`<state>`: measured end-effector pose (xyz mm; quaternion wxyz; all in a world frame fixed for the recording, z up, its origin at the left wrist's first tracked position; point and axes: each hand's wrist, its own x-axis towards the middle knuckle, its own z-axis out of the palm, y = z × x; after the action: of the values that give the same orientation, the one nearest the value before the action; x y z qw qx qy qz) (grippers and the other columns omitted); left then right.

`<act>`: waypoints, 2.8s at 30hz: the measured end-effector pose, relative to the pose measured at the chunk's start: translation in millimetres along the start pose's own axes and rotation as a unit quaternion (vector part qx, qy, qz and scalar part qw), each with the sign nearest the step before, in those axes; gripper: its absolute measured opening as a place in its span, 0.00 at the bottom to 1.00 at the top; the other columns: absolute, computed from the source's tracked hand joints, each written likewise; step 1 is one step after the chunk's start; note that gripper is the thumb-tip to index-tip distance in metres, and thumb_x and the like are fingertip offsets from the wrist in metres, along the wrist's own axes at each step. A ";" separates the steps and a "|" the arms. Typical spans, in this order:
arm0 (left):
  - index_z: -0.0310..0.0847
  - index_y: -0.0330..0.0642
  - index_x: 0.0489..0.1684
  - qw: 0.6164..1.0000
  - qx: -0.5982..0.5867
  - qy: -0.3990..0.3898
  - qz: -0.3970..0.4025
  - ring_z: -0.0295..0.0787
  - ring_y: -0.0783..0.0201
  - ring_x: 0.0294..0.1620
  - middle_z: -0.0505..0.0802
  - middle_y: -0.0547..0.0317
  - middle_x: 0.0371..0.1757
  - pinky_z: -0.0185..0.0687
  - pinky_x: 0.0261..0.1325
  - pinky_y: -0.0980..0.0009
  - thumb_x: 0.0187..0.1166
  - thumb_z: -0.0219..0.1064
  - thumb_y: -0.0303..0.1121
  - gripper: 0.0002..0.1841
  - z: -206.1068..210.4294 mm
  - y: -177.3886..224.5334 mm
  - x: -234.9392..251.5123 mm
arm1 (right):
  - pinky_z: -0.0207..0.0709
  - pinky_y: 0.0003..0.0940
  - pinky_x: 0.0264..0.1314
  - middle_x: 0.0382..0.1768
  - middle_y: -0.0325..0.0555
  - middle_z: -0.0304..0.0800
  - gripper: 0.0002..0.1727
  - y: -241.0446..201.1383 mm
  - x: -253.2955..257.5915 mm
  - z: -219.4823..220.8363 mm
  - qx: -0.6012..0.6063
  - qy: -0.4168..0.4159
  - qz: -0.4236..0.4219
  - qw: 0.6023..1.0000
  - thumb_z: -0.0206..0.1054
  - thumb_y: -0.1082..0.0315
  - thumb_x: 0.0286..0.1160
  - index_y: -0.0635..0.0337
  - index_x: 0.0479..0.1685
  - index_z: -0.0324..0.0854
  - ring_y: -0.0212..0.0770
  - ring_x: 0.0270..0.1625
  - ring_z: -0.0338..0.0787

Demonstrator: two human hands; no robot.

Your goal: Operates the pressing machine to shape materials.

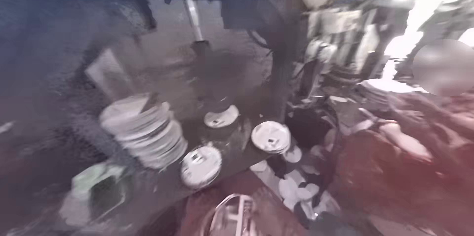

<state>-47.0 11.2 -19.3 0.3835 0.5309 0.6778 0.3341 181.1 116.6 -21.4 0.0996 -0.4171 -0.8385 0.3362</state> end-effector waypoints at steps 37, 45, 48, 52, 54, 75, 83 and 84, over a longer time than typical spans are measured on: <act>0.78 0.32 0.68 0.899 -0.347 0.227 0.140 0.89 0.70 0.57 0.90 0.56 0.63 0.87 0.62 0.71 0.85 0.56 0.27 0.17 7.7 -2.4 -17.5 | 0.82 0.21 0.67 0.57 0.37 0.91 0.20 -28.5 3.6 24.5 0.434 0.096 -0.158 0.882 0.52 0.77 0.82 0.74 0.69 0.75 0.19 0.57 0.88; 0.83 0.18 0.51 0.868 -0.192 0.435 0.142 0.86 0.76 0.61 0.93 0.47 0.55 0.78 0.70 0.77 0.79 0.51 0.19 0.15 -37.8 2.1 -29.1 | 0.48 0.74 0.86 0.86 0.66 0.64 0.47 24.8 22.6 31.4 -0.089 0.014 -0.006 0.996 0.67 0.41 0.76 0.68 0.87 0.64 0.70 0.90 0.59; 0.84 0.16 0.49 0.840 -0.071 0.513 0.161 0.87 0.72 0.63 0.93 0.40 0.55 0.76 0.71 0.77 0.80 0.52 0.19 0.15 -67.2 -17.0 -36.6 | 0.61 0.78 0.77 0.71 0.67 0.83 0.38 37.6 20.3 38.9 -0.106 0.145 -0.084 0.980 0.78 0.48 0.62 0.68 0.68 0.84 0.76 0.78 0.74; 0.86 0.26 0.57 0.885 -0.031 0.443 0.142 0.91 0.67 0.54 0.94 0.44 0.56 0.84 0.62 0.71 0.80 0.59 0.27 0.16 -66.7 -27.3 -37.9 | 0.86 0.51 0.49 0.41 0.59 0.92 0.24 16.5 5.9 27.5 0.095 0.173 -0.116 0.974 0.74 0.64 0.68 0.75 0.58 0.81 0.51 0.42 0.93; 0.86 0.26 0.58 0.923 -0.033 0.358 0.139 0.92 0.66 0.57 0.94 0.43 0.57 0.83 0.65 0.67 0.76 0.66 0.29 0.17 -49.0 -3.6 -38.8 | 0.87 0.29 0.40 0.34 0.43 0.92 0.24 6.3 3.0 29.9 0.214 0.162 -0.143 0.953 0.70 0.62 0.73 0.73 0.59 0.75 0.28 0.34 0.91; 0.86 0.29 0.47 0.871 -0.134 0.471 0.049 0.90 0.78 0.40 0.93 0.58 0.41 0.87 0.50 0.77 0.73 0.68 0.28 0.12 -49.8 2.2 -36.0 | 0.86 0.23 0.52 0.47 0.43 0.88 0.25 6.0 6.9 24.5 0.381 0.253 -0.039 0.889 0.68 0.70 0.70 0.73 0.66 0.70 0.24 0.46 0.89; 0.82 0.37 0.54 0.864 -0.430 0.242 0.102 0.95 0.70 0.38 0.96 0.63 0.41 0.93 0.45 0.69 0.80 0.57 0.22 0.12 -14.3 3.4 -27.4 | 0.89 0.28 0.54 0.51 0.37 0.90 0.22 0.3 -2.2 18.3 0.503 0.213 -0.051 0.836 0.61 0.77 0.77 0.65 0.71 0.66 0.27 0.49 0.92; 0.81 0.34 0.58 0.878 -0.417 0.213 0.098 0.94 0.69 0.41 0.95 0.62 0.43 0.92 0.49 0.68 0.80 0.59 0.24 0.13 -3.6 3.7 -25.8 | 0.89 0.28 0.55 0.50 0.36 0.92 0.18 -2.9 -4.6 18.8 0.502 0.189 -0.074 0.841 0.60 0.77 0.78 0.64 0.66 0.69 0.27 0.49 0.92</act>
<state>-44.7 -13.3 -10.2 0.3812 0.3018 0.4858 0.7264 173.7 102.8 -33.3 0.4760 -0.3023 -0.5484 0.6175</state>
